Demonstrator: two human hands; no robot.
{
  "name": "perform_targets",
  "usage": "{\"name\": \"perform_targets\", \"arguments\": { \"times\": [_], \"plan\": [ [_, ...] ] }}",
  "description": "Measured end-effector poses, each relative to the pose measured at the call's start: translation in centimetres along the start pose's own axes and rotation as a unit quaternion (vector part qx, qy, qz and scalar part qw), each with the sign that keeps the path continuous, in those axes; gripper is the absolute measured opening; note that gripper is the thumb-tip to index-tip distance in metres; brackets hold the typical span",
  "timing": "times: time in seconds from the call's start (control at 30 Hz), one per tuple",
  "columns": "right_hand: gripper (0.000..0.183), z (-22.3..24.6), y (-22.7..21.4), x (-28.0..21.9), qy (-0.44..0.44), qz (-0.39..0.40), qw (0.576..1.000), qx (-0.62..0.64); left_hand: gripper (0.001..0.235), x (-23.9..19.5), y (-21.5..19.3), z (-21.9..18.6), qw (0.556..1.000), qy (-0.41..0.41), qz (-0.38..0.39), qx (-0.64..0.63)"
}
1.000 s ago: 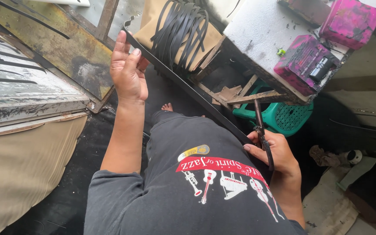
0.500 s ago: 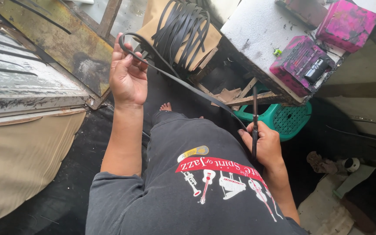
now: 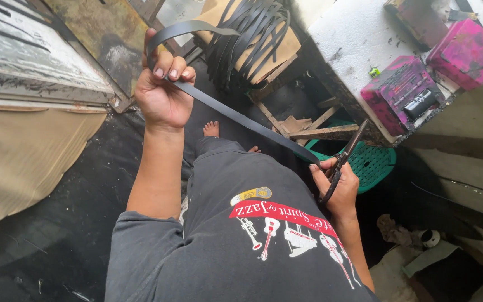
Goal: Cutting leather strips from a bundle, feeding them through a dye applicator box, and hanging them on a rack to dry.
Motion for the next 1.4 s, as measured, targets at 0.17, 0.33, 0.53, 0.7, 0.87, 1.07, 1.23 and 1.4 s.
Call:
{"name": "perform_targets", "arguments": {
  "times": [0.17, 0.33, 0.53, 0.7, 0.87, 1.07, 1.23, 1.4],
  "plan": [
    [0.019, 0.1, 0.0, 0.0, -0.016, 0.027, 0.999, -0.023, 0.064, -1.1, 0.2, -0.1, 0.999, 0.014, -0.039, 0.026],
    [0.021, -1.7, -0.2, -0.1, -0.017, 0.077, 0.99, -0.114, 0.07, -1.8, 0.0, 0.7, 0.964, 0.019, -0.205, 0.168],
    [0.025, -6.0, -0.3, -1.6, 0.07, 0.192, 0.962, -0.181, 0.037, -1.3, -3.1, 2.3, 0.887, -0.006, -0.289, 0.359],
    [0.034, -8.2, -0.4, -2.8, 0.062, 0.187, 0.966, -0.167, 0.033, 1.1, 1.1, -0.7, 0.783, 0.098, -0.236, 0.567],
    [0.032, -9.6, -1.1, -4.0, 0.12, 0.161, 0.967, -0.157, 0.042, 5.5, 3.9, -0.5, 0.747, 0.17, -0.1, 0.635],
    [0.028, -10.2, -1.1, -5.5, 0.195, 0.138, 0.963, -0.126, 0.057, 12.3, 3.5, 4.4, 0.625, 0.155, -0.035, 0.764],
    [0.029, -10.6, -0.4, -6.7, 0.256, 0.117, 0.954, -0.102, 0.085, 18.2, 0.6, 12.1, 0.818, -0.049, -0.091, 0.566],
    [0.02, -10.0, 0.6, -7.2, 0.309, 0.054, 0.947, -0.065, 0.085, 20.4, -1.2, 19.3, 0.911, -0.225, -0.186, 0.292]
  ]
}}
Point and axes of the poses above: each hand's wrist, its own x-axis towards the middle knuckle, its own y-axis out of the palm, z = x × y, the point moved 9 cm from there along x, towards the middle knuckle, and after that the axes turned 8 degrees about -y, right-handed, at the moved point
